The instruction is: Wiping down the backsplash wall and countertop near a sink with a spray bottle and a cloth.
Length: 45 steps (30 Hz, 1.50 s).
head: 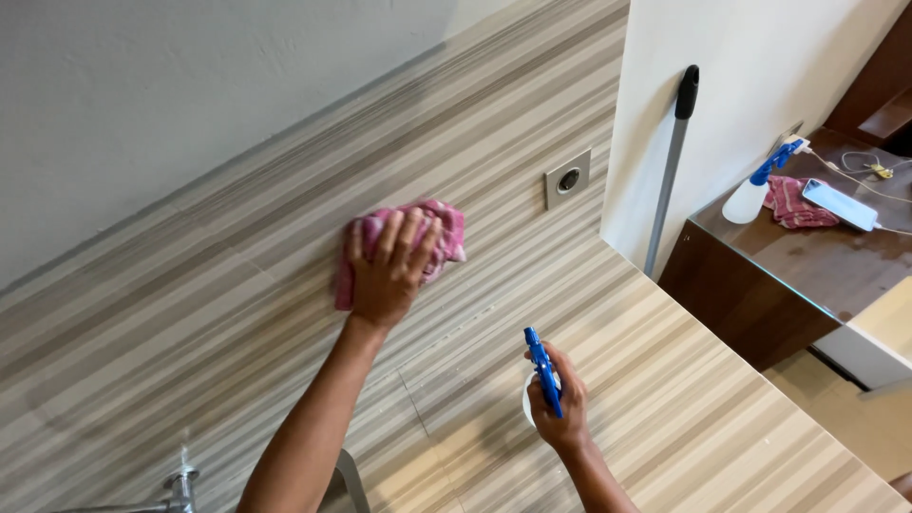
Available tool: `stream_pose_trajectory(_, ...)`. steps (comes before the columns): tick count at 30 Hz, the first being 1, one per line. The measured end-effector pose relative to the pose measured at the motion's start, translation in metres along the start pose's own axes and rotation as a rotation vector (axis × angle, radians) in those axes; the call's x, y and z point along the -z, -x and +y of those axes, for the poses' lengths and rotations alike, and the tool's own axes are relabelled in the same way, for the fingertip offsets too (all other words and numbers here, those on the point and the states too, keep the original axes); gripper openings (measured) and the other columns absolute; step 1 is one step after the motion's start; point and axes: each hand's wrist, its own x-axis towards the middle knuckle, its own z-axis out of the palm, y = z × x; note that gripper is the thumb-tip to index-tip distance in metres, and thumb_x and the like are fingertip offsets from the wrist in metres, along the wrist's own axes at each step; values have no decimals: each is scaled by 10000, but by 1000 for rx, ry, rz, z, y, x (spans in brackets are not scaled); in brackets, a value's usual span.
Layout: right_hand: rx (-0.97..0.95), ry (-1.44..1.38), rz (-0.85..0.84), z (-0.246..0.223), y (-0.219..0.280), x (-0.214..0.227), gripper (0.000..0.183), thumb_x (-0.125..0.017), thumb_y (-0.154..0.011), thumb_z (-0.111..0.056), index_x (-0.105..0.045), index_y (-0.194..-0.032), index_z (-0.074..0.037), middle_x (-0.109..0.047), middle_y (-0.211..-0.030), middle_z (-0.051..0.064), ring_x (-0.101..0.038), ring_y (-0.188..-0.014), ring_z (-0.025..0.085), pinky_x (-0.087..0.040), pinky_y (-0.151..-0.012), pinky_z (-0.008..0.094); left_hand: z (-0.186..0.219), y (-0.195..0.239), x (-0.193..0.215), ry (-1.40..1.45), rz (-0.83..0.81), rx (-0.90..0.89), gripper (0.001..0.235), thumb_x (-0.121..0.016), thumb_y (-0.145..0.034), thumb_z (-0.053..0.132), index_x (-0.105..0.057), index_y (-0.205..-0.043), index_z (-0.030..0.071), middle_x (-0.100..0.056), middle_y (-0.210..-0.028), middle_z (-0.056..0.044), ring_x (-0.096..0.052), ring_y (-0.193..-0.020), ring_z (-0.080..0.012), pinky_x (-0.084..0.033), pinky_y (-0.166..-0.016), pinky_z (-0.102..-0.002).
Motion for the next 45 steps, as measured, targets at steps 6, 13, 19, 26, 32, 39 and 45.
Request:
stream_pose_trajectory(6, -94, 2, -41, 0, 4, -3, 527, -553, -796, 50, -601, -1314, -36, -752, -1126, 123, -728, -848, 243, -571, -780, 348, 20, 52, -25, 169, -193, -226, 490, -705, -989, 236, -568, -1458, 210, -518, -1524, -58, -406, -1458, -265, -322, -1220, -597)
stream_pose_trajectory(13, -62, -6, -39, -1, -2, -5, 529, -560, -797, 56, -609, -1315, -41, -751, -1127, 127, -749, -910, 238, -577, -820, 349, -7, 74, 2, 61, -216, -132, 559, -748, -924, 207, -540, -1440, 266, -419, -1537, 12, -355, -1449, -207, -282, -1198, -628)
stream_pose_trajectory(19, -46, -5, -28, 2, -1, -10, 531, -569, -802, 56, -605, -1323, -40, -748, -1134, 135, -747, -1011, 260, -560, -897, 362, 42, 65, -46, 211, -169, -145, 727, -790, -918, 303, -405, -1531, 241, -394, -1580, -44, -315, -1483, -247, -222, -1245, -600)
stream_pose_trajectory(26, -37, -23, -41, 0, 0, -10, 514, -562, -816, 54, -607, -1320, -36, -740, -1148, 146, -731, -1066, 276, -550, -939, 377, 56, 104, -60, 563, -541, -198, 948, -835, -721, 340, -356, -1506, 112, -335, -1529, -144, -257, -1469, -320, -156, -1225, -600)
stream_pose_trajectory(32, -53, -37, -38, 1, 0, -11, 514, -577, -808, 42, -606, -1317, -24, -740, -1156, 132, -736, -1043, 263, -555, -920, 370, 48, 107, -58, 370, -477, -251, 762, -775, -822, 225, -433, -1498, 133, -377, -1538, -104, -324, -1448, -298, -228, -1204, -636)
stream_pose_trajectory(39, -79, -34, -50, 1, 2, -11, 509, -573, -817, 44, -595, -1322, -14, -735, -1150, 131, -728, -998, 256, -561, -897, 362, 97, 102, -97, 203, -432, -297, 734, -730, -867, 138, -422, -1533, 153, -376, -1589, -67, -315, -1503, -256, -163, -1274, -570)
stream_pose_trajectory(45, -35, -33, -61, 0, 1, -9, 497, -571, -831, 40, -592, -1324, -15, -727, -1172, 139, -728, -1060, 272, -559, -931, 375, 82, 147, -95, 74, -619, -518, 916, -811, -740, 207, -391, -1551, 137, -391, -1538, -147, -299, -1473, -303, -76, -1245, -574)
